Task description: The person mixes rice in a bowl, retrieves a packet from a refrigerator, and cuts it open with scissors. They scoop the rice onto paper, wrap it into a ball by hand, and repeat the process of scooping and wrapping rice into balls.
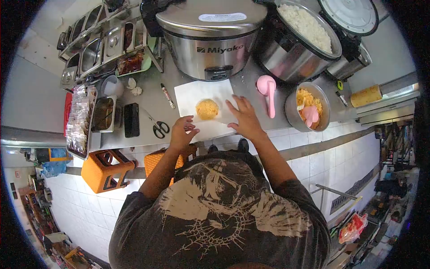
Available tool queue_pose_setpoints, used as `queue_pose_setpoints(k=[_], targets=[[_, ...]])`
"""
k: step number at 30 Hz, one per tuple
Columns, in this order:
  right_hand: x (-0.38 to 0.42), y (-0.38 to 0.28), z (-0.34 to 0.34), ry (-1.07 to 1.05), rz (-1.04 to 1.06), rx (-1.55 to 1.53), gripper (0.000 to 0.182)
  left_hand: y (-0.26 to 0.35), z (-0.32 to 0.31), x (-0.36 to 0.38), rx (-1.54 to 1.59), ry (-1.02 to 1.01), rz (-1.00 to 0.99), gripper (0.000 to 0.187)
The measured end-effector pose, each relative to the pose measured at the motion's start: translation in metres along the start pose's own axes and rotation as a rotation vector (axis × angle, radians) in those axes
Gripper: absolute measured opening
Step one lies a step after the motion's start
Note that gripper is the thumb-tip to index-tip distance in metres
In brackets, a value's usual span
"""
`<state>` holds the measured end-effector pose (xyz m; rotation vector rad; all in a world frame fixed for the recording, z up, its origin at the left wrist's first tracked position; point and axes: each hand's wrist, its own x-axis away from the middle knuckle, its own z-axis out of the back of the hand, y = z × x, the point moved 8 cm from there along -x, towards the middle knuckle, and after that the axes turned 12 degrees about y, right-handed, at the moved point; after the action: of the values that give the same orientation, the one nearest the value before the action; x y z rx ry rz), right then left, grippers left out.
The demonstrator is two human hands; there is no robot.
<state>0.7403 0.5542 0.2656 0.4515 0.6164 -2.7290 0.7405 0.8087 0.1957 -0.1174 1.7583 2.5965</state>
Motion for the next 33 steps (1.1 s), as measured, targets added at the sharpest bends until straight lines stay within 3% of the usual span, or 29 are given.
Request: queue_pose_setpoints(k=[2,3,6,7,11,13,14,15,16,18,22,25,28,30,33], targets=[[0.002,0.011,-0.044,-0.135,0.098,0.099,0.063,-0.012,0.003,-0.001,-0.172,-0.049,-0.007,0.026],[0.004,0.016,-0.048,-0.186,0.117,0.125,0.043,-0.012,0.007,0.0,-0.304,-0.041,-0.127,0.023],[0.014,0.036,-0.054,-0.364,0.115,-0.007,0.023,0.007,0.015,0.014,-0.6,0.007,-0.422,0.017],[0.02,0.034,-0.041,-0.197,0.174,-0.177,0.013,0.034,0.021,0.026,-0.637,0.029,-0.479,0.016],[0.037,0.033,-0.021,-0.067,0.16,-0.373,0.016,0.067,0.02,0.051,-0.577,-0.018,-0.647,0.016],[0.041,0.039,-0.02,-0.043,0.022,-0.491,0.018,0.021,0.009,0.046,-0.308,-0.04,-0.542,0.015],[0.044,0.052,-0.033,-0.121,-0.166,-0.524,0.019,0.004,0.004,0.044,-0.172,-0.049,-0.492,0.014],[0.048,0.066,-0.049,-0.197,-0.354,-0.553,0.022,-0.001,0.007,0.041,-0.125,0.027,-0.224,0.013],[0.053,0.078,-0.065,-0.27,-0.541,-0.578,0.024,-0.008,0.006,0.036,-0.101,0.061,-0.097,0.014],[0.041,0.087,-0.069,-0.133,-0.554,-0.551,0.027,-0.024,0.008,0.021,-0.054,0.131,0.158,0.015],[0.025,0.09,-0.075,0.102,-0.502,-0.387,0.029,-0.023,0.007,-0.01,-0.342,0.06,0.152,0.022],[0.026,0.08,-0.074,0.138,-0.526,-0.293,0.029,-0.033,0.004,-0.019,-0.433,0.004,0.189,0.024],[0.019,0.005,-0.024,0.265,-0.12,0.085,0.034,-0.041,0.002,-0.028,-0.501,0.001,0.092,0.025],[0.034,-0.019,-0.065,-0.159,0.1,-0.218,0.044,-0.042,0.001,-0.042,-0.523,0.004,0.071,0.025],[0.047,-0.047,-0.076,-0.03,0.259,-0.05,0.045,-0.034,-0.011,-0.084,-0.566,0.225,-0.406,0.027]])
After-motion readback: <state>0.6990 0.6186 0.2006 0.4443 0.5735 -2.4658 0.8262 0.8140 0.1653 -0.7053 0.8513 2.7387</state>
